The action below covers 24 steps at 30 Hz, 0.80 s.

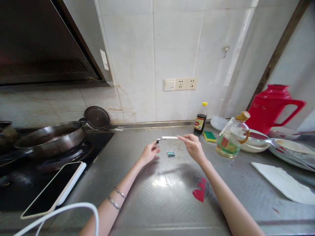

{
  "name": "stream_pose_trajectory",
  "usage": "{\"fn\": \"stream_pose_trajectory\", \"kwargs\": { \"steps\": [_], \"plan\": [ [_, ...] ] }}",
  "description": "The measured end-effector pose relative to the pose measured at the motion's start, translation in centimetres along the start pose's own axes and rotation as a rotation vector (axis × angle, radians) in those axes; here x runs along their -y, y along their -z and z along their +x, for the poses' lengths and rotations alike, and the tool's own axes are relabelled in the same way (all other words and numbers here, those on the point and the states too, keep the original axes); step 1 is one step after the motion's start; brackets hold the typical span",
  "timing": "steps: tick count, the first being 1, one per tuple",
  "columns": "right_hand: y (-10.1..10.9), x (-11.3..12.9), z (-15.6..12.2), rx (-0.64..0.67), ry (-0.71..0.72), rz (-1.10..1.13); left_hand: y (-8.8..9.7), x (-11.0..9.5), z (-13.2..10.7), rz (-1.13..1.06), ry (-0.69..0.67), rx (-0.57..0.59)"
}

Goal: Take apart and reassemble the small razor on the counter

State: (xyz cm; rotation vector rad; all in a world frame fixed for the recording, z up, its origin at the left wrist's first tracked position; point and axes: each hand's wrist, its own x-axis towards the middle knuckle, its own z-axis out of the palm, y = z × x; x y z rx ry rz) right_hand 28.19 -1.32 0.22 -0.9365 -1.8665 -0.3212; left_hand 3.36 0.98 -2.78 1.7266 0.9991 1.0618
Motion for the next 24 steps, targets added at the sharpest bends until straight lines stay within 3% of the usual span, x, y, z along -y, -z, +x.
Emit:
{"fn": "stream_pose_trajectory", "kwargs": {
  "steps": [7,14,19,24],
  "plan": [
    [-0.6,1.2,0.0,0.046,0.009,0.015,-0.3,0.0,-0.1,-0.003,0.009,0.025],
    [0.1,-0.2,-0.1,0.007,0.009,-0.031,0.1,-0.3,-0.1,-0.006,0.035,0.009],
    [-0.5,1.2,0.0,0.012,0.013,-0.027,-0.5,0.4,0.0,0.013,0.042,0.024],
    [-0.5,0.5,-0.2,0.016,0.004,-0.018,0.0,-0.7,0.0,-0.017,0.025,-0.008]
  ]
}}
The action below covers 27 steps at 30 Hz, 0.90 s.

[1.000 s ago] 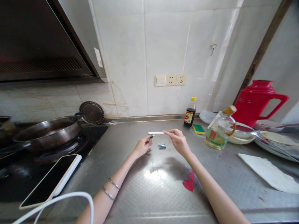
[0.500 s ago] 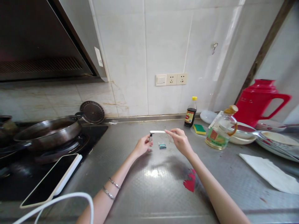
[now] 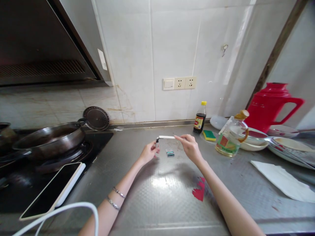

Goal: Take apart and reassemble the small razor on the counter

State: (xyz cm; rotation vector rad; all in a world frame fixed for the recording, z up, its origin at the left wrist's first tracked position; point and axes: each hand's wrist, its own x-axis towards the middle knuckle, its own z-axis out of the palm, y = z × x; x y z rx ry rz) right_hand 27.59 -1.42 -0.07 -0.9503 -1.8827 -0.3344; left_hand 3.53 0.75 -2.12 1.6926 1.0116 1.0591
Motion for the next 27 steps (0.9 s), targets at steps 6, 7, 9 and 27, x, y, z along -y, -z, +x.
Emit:
{"fn": "stream_pose_trajectory", "kwargs": {
  "steps": [6,7,9,27],
  "plan": [
    [0.0,-0.4,-0.2,-0.069,-0.067,-0.015,0.1,-0.1,0.0,0.011,0.017,0.004],
    [-0.2,0.0,-0.2,-0.064,-0.064,-0.010,-0.1,0.1,-0.1,0.017,0.021,0.017],
    [-0.6,0.7,-0.1,-0.037,-0.029,-0.001,-0.4,0.4,-0.1,0.024,0.026,0.039],
    [0.0,0.5,0.0,-0.008,0.020,0.013,-0.1,-0.1,-0.1,0.013,-0.001,0.049]
  ]
}}
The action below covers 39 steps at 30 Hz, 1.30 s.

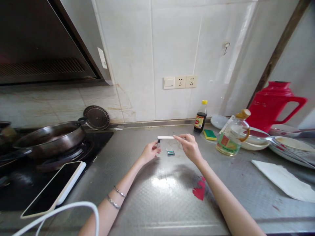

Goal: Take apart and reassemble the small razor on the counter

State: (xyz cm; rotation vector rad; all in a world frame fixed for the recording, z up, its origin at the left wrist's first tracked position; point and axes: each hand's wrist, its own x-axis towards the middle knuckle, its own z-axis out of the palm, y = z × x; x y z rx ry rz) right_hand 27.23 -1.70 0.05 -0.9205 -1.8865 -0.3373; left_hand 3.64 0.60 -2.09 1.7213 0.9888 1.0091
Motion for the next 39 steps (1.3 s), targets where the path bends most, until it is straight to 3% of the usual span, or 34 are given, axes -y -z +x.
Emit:
{"fn": "stream_pose_trajectory", "kwargs": {
  "steps": [5,10,18,21,25,35,39],
  "plan": [
    [0.5,-0.9,0.0,-0.049,-0.031,-0.026,0.7,0.0,0.3,-0.008,0.014,-0.041],
    [-0.2,0.2,0.1,-0.036,-0.021,-0.001,0.3,0.4,0.1,0.083,-0.010,0.001],
    [0.5,-0.6,0.0,-0.055,-0.039,-0.024,1.1,-0.8,0.3,0.015,0.011,-0.073],
    [0.1,-0.2,0.1,-0.093,-0.059,-0.006,0.9,-0.4,0.2,0.042,0.012,-0.039],
    [-0.4,0.3,0.0,-0.026,-0.007,0.018,0.3,-0.2,0.0,0.053,0.001,0.006],
    [-0.1,-0.9,-0.3,-0.038,-0.106,0.011,0.6,-3.3,-0.5,-0.133,0.088,-0.008],
    [-0.8,-1.0,-0.4,-0.064,-0.188,0.022,0.2,-4.2,-0.9,-0.189,0.231,0.095]
  ]
}}
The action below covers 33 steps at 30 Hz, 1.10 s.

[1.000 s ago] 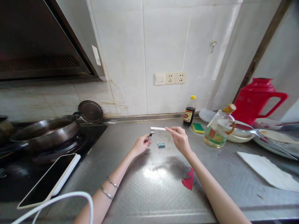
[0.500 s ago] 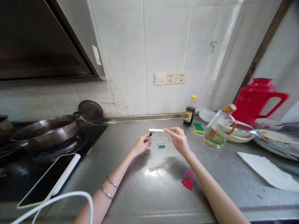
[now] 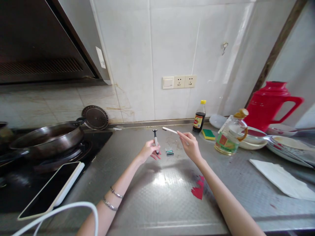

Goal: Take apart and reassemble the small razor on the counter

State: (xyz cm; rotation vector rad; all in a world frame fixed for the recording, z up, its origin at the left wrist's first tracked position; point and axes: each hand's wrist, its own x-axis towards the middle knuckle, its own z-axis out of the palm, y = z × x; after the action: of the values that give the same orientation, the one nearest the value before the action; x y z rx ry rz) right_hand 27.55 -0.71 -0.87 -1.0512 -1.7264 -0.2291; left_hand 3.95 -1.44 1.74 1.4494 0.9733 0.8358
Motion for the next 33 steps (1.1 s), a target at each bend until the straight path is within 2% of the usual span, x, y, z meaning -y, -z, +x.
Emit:
{"fn": "stream_pose_trajectory", "kwargs": {
  "steps": [4,7,11,17,24,33],
  "plan": [
    [-0.6,0.0,-0.2,0.017,-0.030,0.006,-1.0,-0.3,-0.6,0.014,0.094,0.106],
    [-0.8,0.3,-0.3,0.033,-0.012,0.002,-1.9,-0.1,-1.0,0.006,0.118,0.131],
    [-0.9,0.8,-0.3,0.051,0.029,-0.025,-2.6,0.3,-1.4,-0.021,0.139,0.085],
    [-0.8,1.1,-0.3,0.071,0.063,-0.080,-2.3,0.6,-1.3,-0.044,0.131,-0.017],
    [-0.1,-0.7,-0.2,0.058,0.042,-0.094,-2.0,0.6,-1.2,-0.051,0.099,-0.034],
    [-0.4,0.5,-0.3,0.088,0.075,-0.077,-2.2,1.0,-1.1,-0.015,0.091,-0.017]
  ]
}}
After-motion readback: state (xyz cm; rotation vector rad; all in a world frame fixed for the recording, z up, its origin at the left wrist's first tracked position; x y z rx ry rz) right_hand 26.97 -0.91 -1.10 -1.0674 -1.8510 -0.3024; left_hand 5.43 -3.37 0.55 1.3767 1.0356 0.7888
